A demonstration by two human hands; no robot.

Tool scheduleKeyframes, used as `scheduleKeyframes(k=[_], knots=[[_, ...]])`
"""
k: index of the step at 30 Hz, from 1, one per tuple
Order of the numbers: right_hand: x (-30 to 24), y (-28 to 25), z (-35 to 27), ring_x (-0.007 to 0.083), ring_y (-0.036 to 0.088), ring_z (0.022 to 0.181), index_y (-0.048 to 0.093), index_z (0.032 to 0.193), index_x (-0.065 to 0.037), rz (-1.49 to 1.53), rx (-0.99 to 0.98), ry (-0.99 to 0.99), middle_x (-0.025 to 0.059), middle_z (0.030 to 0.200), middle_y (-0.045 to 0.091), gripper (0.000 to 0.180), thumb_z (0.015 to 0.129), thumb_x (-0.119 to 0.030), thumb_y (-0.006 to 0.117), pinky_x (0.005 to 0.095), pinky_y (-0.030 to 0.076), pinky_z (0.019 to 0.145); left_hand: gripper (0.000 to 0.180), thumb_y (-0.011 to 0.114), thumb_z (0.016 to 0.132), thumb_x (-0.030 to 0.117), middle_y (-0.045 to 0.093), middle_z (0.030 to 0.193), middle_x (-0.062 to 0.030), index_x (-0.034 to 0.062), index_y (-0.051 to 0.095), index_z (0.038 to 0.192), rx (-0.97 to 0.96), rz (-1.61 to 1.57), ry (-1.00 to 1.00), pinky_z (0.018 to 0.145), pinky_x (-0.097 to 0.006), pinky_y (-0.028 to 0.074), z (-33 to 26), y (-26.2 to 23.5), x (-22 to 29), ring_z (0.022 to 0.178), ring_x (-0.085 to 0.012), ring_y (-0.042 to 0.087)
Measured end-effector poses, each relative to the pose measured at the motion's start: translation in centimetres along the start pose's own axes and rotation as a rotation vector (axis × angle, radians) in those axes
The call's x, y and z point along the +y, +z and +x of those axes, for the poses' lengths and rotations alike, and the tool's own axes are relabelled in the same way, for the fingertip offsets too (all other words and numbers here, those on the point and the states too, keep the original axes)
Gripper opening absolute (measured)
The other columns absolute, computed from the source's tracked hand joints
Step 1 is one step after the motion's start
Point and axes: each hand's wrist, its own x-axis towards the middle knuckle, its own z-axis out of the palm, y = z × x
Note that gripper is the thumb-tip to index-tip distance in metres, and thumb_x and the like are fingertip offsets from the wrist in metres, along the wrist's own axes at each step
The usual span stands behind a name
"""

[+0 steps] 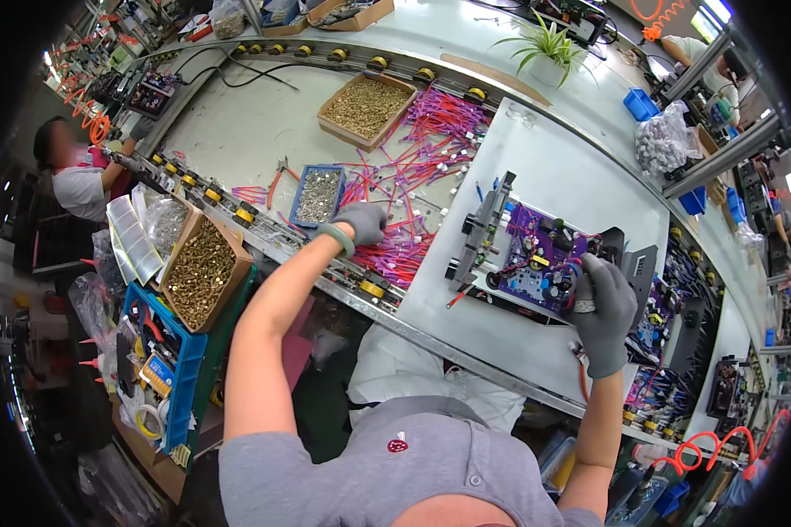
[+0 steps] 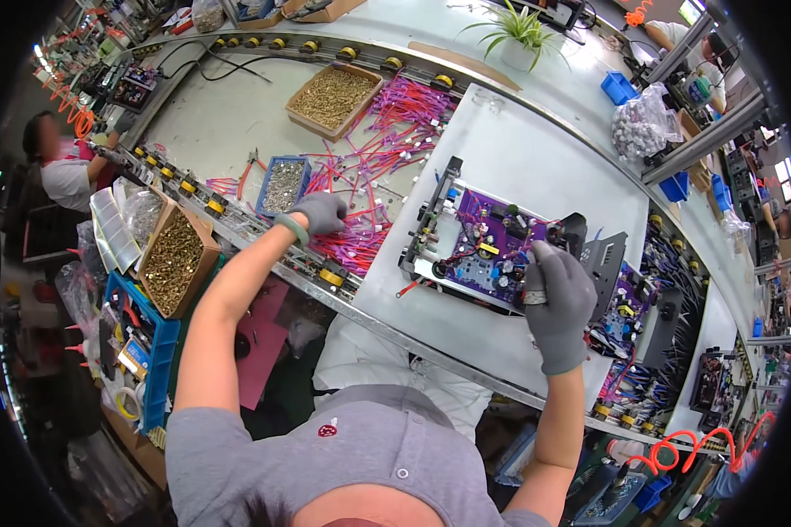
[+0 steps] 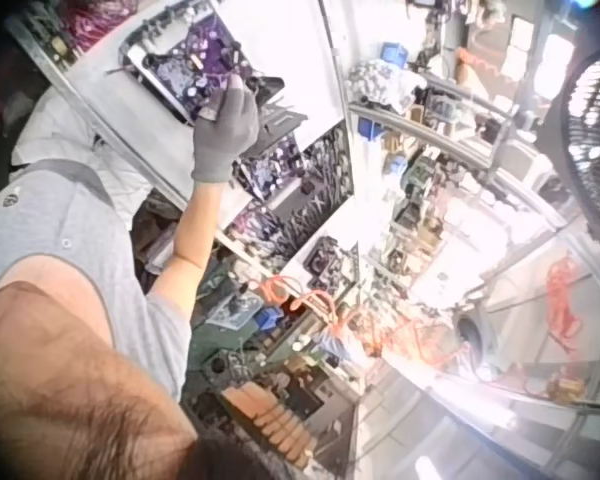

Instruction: The person assembles electronic components on a workbench, handling circuit boards and connecting various colored wires. They use pliers to strip and cut wires, then insert and secure them into the circuit board. The person works on multiple boards, organizing and routing the wires as they connect them.

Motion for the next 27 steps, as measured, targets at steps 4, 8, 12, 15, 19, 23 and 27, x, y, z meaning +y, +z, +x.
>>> scheduleKeyframes(k=[4, 8, 12, 15, 19, 23, 27], knots=[[0.1, 0.3, -0.4, 0.0313, 0.069, 0.085, 0.068, 0.106, -0.004, -0.038, 0.024, -0.013, 0.0130, 0.095, 0.070, 0.019, 0.087, -0.009, 0.069, 0.0399, 0.054, 0.073, 0.029, 0.072, 0.081, 0.031, 0.073, 0.098, -0.0136, 0.0097, 0.075, 0.100, 0.168, -0.229, 0.053, 0.084, -0.038, 0.054, -1.1, -4.0, -0.2, 0.094, -0.0274, 0.070], [-0.1, 0.2, -0.3, 0.0313, 0.069, 0.086, 0.068, 0.106, -0.004, -0.042, 0.027, -0.004, 0.0123, 0.095, 0.070, 0.020, 0.086, -0.009, 0.069, 0.0403, 0.054, 0.074, 0.025, 0.072, 0.082, 0.024, 0.072, 0.091, -0.0129, 0.0050, 0.074, 0.098, 0.355, -0.437, 0.011, 0.082, -0.035, 0.054, -2.9, -5.5, 0.2, 0.086, -0.0266, 0.069], [-0.4, 0.0, -0.3, 0.0303, 0.069, 0.086, 0.068, 0.106, -0.004, 0.010, -0.005, 0.013, 0.0117, 0.095, 0.070, 0.021, 0.085, -0.008, 0.070, 0.0394, 0.054, 0.074, 0.021, 0.072, 0.084, 0.015, 0.069, 0.095, -0.0067, -0.0016, 0.072, 0.096, 0.582, -0.924, 0.095, 0.086, -0.034, 0.051, -3.2, -4.8, -1.1, 0.095, -0.0204, 0.065], [-0.7, -0.7, 0.4, 0.0259, 0.069, 0.084, 0.068, 0.106, -0.002, 0.203, 0.019, 0.164, 0.0115, 0.095, 0.070, 0.023, 0.084, -0.005, 0.071, 0.0357, 0.054, 0.075, 0.017, 0.072, 0.084, 0.013, 0.067, 0.106, -0.0061, 0.0009, 0.073, 0.095, 0.425, -1.572, 0.205, 0.089, -0.032, 0.049, -5.7, -8.5, 1.1, 0.101, -0.0142, 0.062], [-3.2, -1.7, 4.2, 0.0179, 0.065, 0.080, 0.069, 0.110, -0.001, 0.496, -0.110, 0.149, 0.0106, 0.094, 0.069, 0.030, 0.081, -0.004, 0.074, 0.0292, 0.052, 0.074, 0.011, 0.071, 0.084, 0.009, 0.063, 0.106, -0.0038, 0.0012, 0.071, 0.092, 0.433, -1.431, 0.535, 0.085, -0.029, 0.047, -10.5, -14.9, 9.8, 0.093, -0.0106, 0.059], [-5.0, -0.6, 7.6, 0.0090, 0.059, 0.075, 0.069, 0.104, 0.002, 0.906, -0.343, 0.238, 0.0053, 0.080, 0.067, 0.023, 0.088, -0.014, 0.072, 0.0282, 0.050, 0.070, 0.013, 0.071, 0.086, 0.009, 0.060, 0.101, -0.0006, -0.0015, 0.068, 0.092, 0.272, -1.236, 0.857, 0.080, -0.027, 0.047, -12.1, -17.6, 19.2, 0.085, -0.0087, 0.058], [-2.3, -2.3, 5.8, 0.0073, 0.060, 0.074, 0.070, 0.101, 0.001, 0.775, -0.241, 0.399, 0.0033, 0.080, 0.068, 0.016, 0.091, -0.012, 0.070, 0.0261, 0.050, 0.069, 0.017, 0.069, 0.090, 0.015, 0.065, 0.090, -0.0019, -0.0007, 0.070, 0.096, 0.249, -1.353, 0.696, 0.073, -0.024, 0.047, -10.9, -17.6, 22.7, 0.082, -0.0073, 0.059]])
